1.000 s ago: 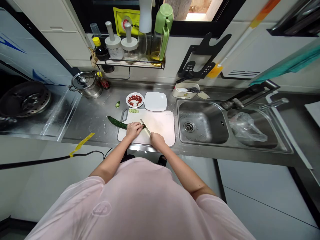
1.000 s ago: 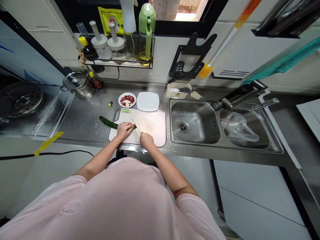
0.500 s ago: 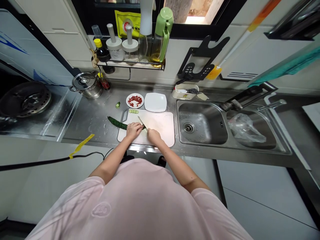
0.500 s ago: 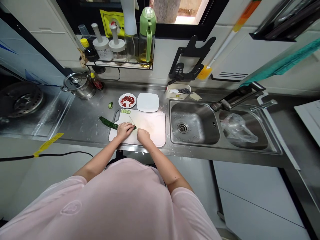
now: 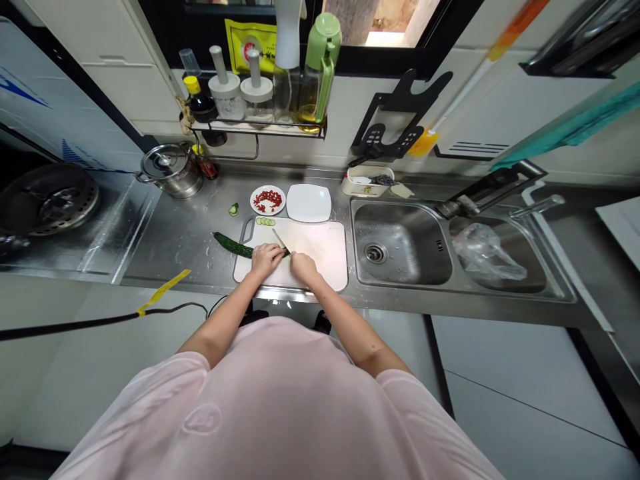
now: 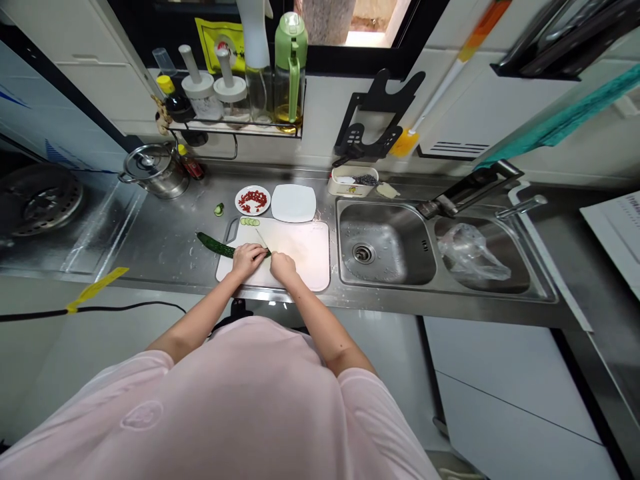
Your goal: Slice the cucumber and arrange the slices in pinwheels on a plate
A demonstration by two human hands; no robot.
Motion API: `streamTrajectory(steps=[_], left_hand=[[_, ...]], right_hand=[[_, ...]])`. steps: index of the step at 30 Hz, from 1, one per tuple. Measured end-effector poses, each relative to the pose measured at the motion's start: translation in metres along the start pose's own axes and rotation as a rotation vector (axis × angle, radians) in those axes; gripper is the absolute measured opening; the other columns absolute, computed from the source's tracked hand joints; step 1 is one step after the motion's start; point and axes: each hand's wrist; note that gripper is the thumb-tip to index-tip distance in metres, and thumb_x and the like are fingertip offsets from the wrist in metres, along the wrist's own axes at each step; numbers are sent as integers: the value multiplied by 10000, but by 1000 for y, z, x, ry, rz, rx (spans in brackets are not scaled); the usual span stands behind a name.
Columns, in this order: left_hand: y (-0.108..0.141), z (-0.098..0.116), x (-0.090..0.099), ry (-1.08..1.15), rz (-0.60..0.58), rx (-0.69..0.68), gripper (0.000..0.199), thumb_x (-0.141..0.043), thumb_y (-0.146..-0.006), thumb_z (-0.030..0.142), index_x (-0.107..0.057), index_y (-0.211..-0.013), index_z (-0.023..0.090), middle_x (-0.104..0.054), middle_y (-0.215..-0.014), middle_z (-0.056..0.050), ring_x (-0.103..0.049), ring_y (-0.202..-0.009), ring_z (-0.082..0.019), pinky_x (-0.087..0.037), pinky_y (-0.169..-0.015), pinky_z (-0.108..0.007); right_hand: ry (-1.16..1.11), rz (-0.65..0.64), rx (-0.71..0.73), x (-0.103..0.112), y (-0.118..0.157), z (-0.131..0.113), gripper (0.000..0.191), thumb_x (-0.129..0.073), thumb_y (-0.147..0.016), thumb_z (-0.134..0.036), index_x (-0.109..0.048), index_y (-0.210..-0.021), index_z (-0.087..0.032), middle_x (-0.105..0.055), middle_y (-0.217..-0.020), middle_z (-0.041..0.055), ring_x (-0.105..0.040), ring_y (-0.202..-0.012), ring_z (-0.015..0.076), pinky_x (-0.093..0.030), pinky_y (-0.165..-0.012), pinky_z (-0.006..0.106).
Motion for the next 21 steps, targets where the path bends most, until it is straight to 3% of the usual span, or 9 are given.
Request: streamTrajectory(steps=[11, 21], left_hand=[[0, 1, 1, 11, 4, 17, 276, -462, -910, 404, -706, -967, 289, -681, -1010, -44, -569, -930, -199, -369, -792, -353], [0, 0, 1, 25, 22, 17, 261, -474, -907, 401, -705, -962, 294, -686, -997, -33, -573, -914, -194, -364, -777, -348]], right_hand=[[11, -21, -28, 2, 7, -2, 295, -341, -921, -120, -550, -1128, -140, -652, -1068, 140, -619, -1005, 215, -441, -809, 280], [24, -21, -61, -15, 34, 14, 265, -348, -931, -167, -551, -1099, -141, -661, -1010, 145, -635, -960, 235, -454, -785, 301]])
Point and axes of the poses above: each hand's wrist, its own y-axis away from the middle knuckle, its own x-axis out of the back of the hand, z = x × y
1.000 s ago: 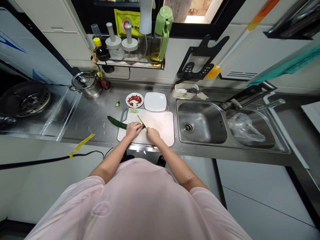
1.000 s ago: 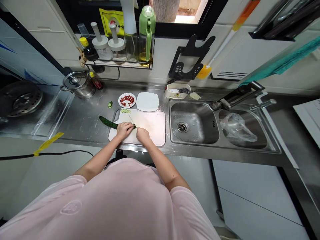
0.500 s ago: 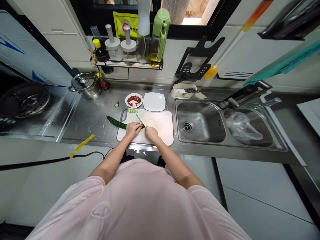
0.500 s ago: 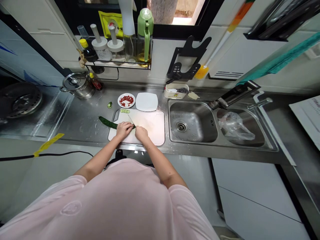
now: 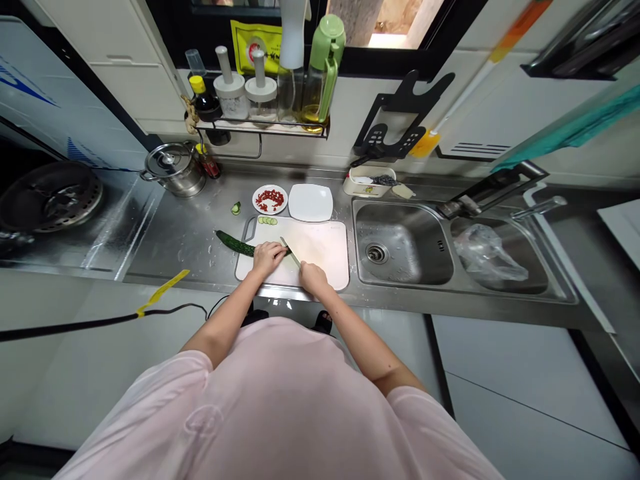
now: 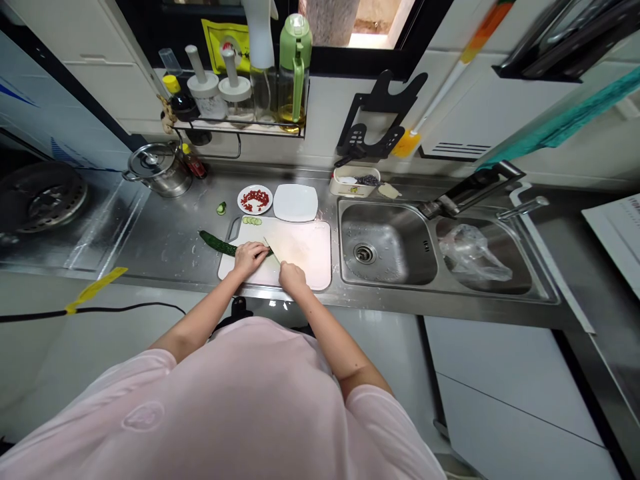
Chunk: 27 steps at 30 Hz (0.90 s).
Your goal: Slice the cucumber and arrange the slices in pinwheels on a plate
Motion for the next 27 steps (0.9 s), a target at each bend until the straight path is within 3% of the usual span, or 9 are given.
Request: streamTrajectory(steps=[17, 27], left_hand=[[-1, -2, -1, -10, -27, 11, 266, -458, -913, 403, -699, -959, 302, -680, -1006, -23, -567, -907, -189, -362, -782, -339], [-1, 1, 0, -2, -17, 9, 246, -485, -904, 396, -703, -949, 292, -684, -1010, -23, -570, -925, -184, -362, -797, -339]], right_hand=[[-44, 26, 12, 13, -41, -22, 299, -350, -905, -122, -533, -1141, -142, -660, -1045, 135, -629, -978, 225, -455, -777, 287], [-29, 20, 16, 9, -31, -17, 294, -347, -896, -103, -538, -1117, -130, -658, -1044, 145, -628, -980, 223, -448, -791, 292]])
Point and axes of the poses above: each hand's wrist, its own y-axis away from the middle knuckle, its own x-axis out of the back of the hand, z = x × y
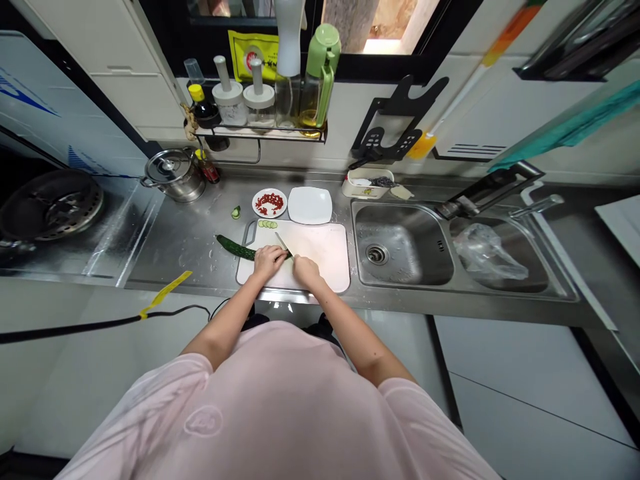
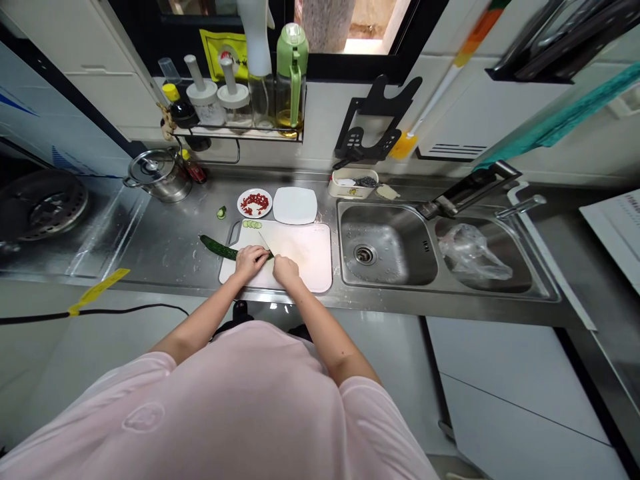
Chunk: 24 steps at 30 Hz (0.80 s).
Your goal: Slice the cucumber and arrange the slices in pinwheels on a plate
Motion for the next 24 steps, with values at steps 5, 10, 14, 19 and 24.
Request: streamTrajectory(steps=[5, 10, 14, 19, 24], left_hand=[[0, 1, -1, 11, 12, 8, 238, -492, -902, 389, -705, -944, 291, -687, -1005, -21, -571, -925, -184, -359, -808, -342], [0, 1, 1, 13, -10, 14, 223, -508, -895, 377, -706, -950, 290, -686, -1016, -21, -570, -929, -184, -361, -799, -342], [-1, 2, 2, 10, -14, 14, 221, -508, -895, 367, -706, -954, 289, -685, -1013, -21, -571, -920, -181, -364, -795, -341], [-1, 2, 3, 17, -13, 8, 219, -507, -895, 364, -704, -959, 292, -684, -1018, -20, -572, -926, -181, -365, -789, -341], [0, 1, 1, 18, -9, 8, 217, -505, -897, 363, -702, -955, 293, -683, -1023, -22, -571, -935, -184, -361, -798, -348]], right_hand=[[23, -15, -17, -5, 9, 8, 274, -349, -899, -121, -546, -1088, -131, -661, -1016, 149, -637, -952, 237, -457, -766, 303], [27, -35, -21, -6, 17, 14, 266, -344, -911, -145, -547, -1083, -134, -659, -1013, 153, -636, -953, 243, -458, -769, 313], [40, -30, -28, -8, 24, 16, 257, -358, -901, -144, -550, -1072, -135, -661, -999, 150, -639, -943, 242, -459, -763, 303], [41, -32, -31, -9, 25, 16, 252, -369, -889, -128, -551, -1063, -137, -665, -982, 146, -639, -942, 238, -460, -759, 300], [37, -27, -38, -6, 17, 11, 265, -353, -892, -122, -555, -1062, -136, -663, -996, 152, -639, -943, 234, -458, -759, 300]])
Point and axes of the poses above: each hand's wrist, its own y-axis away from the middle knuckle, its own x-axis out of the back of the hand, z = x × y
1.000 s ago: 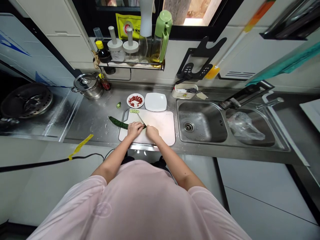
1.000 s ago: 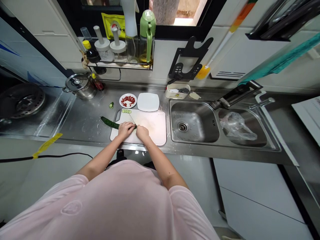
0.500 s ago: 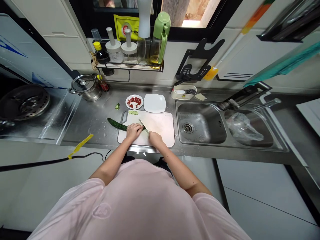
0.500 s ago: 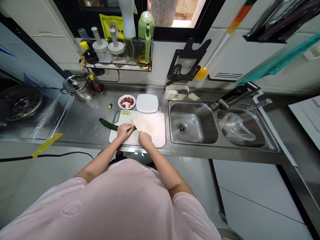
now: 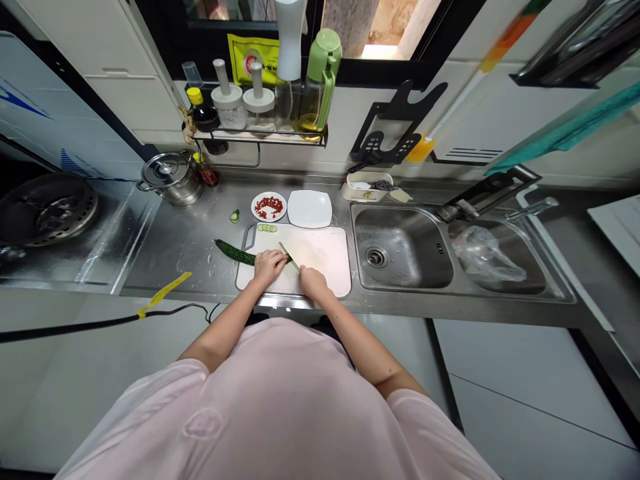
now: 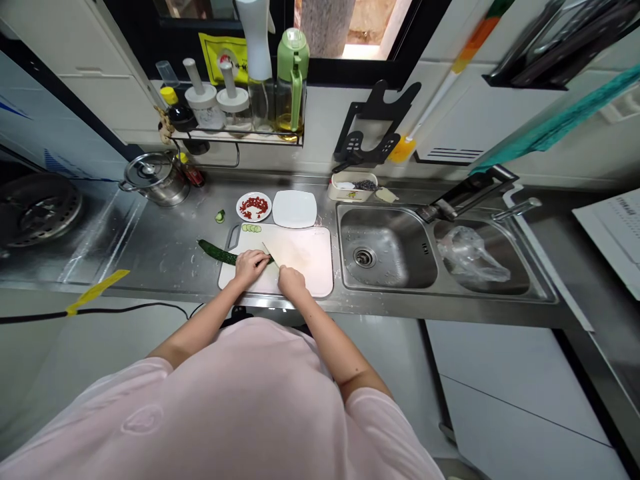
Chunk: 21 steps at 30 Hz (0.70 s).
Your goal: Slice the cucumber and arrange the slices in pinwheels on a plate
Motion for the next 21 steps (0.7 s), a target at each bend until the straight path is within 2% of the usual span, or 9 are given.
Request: streamTrajectory(steps=[11, 21], left_hand=[[-1, 1, 0, -1, -17, 17, 206, -508, -895, 357, -698, -952, 301, -681, -1024, -17, -566, -948, -188, -360, -808, -351], [-1, 5, 5, 6, -34, 35, 219, -495, -901, 356, -697, -951, 289, -678, -1022, -33, -564, -957, -191, -362, -819, -352]], right_hand=[[-31, 7, 35, 14, -20, -11, 288, -339, -921, -159, -547, -1118, -128, -658, -1044, 150, -628, -975, 233, -448, -785, 300], [-8, -18, 12, 13, -13, -10, 281, -341, -918, -137, -537, -1119, -135, -654, -1044, 149, -630, -977, 232, -449, -784, 307]])
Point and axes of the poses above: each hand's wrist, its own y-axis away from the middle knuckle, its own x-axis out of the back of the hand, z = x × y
